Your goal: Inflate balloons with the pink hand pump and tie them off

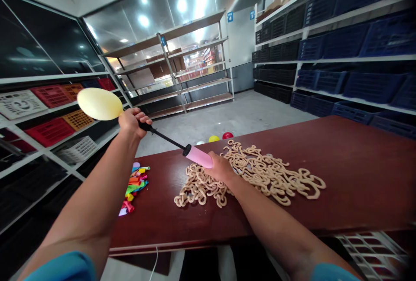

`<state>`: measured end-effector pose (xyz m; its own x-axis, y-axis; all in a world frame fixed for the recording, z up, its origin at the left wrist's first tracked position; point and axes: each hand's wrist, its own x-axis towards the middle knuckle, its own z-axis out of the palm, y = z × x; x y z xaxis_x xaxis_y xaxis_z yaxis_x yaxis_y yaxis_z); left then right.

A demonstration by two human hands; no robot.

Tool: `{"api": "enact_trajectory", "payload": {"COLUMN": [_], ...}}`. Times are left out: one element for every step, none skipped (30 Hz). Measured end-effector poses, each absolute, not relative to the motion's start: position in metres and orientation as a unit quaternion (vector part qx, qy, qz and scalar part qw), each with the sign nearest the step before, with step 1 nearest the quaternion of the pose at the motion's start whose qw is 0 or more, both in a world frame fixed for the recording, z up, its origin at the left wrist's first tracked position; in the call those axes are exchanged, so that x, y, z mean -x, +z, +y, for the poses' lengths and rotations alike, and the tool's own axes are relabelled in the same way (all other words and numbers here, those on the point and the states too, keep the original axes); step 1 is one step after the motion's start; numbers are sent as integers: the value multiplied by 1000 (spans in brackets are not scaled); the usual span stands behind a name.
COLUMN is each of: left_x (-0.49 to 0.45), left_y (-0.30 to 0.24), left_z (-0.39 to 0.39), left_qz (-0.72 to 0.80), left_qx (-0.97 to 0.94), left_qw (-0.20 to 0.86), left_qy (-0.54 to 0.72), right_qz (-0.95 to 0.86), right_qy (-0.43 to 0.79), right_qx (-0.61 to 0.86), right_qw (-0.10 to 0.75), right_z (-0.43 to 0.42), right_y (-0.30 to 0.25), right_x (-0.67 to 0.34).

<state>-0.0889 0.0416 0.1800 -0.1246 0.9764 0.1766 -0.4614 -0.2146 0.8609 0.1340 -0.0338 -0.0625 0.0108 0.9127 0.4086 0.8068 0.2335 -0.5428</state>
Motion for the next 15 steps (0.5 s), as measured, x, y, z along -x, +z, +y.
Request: {"api": "enact_trajectory", "payload": {"left_x": [87, 83, 78, 72, 65, 57, 49, 41, 33, 26, 19, 14, 10, 8, 7], "left_y": [175, 168, 161, 152, 143, 134, 125, 115, 106, 98, 90, 83, 79, 76, 74], "left_z": [42, 41, 41, 41, 40, 39, 38, 37, 36, 34, 33, 31, 30, 29, 28], "left_qz": [331, 333, 336, 339, 343, 348, 353, 360, 366, 371, 377, 381, 384, 384, 383], "left_qx": [-387, -382, -377, -374, -370, -368, -366, -363, -361, -360, -360, -359, -357, -356, -356], "left_qw": [534, 535, 538, 541, 545, 548, 552, 554, 556, 552, 544, 539, 535, 534, 535], "left_qy": [675, 676, 675, 673, 670, 666, 661, 657, 654, 654, 657, 660, 663, 664, 663], "right_qz": [-701, -703, -702, -701, -700, -699, -698, -697, -698, -698, -696, -694, -692, -690, -689], "right_qy": [80, 88, 95, 100, 104, 105, 105, 105, 105, 105, 104, 104, 102, 101, 98], "right_qx": [614, 614, 615, 617, 618, 619, 621, 621, 620, 619, 620, 622, 625, 628, 630], "right_qw": [353, 349, 346, 344, 342, 342, 342, 342, 343, 345, 346, 347, 346, 345, 345], "right_z": [-34, -34, -35, -35, -36, -36, -36, -36, -36, -36, -36, -36, -37, -37, -37], "right_y": [-64, -65, -65, -66, -66, -66, -65, -65, -65, -65, -65, -65, -65, -65, -65], "right_x": [-134, -134, -134, -134, -134, -134, -134, -134, -134, -135, -135, -135, -135, -135, -135]}}
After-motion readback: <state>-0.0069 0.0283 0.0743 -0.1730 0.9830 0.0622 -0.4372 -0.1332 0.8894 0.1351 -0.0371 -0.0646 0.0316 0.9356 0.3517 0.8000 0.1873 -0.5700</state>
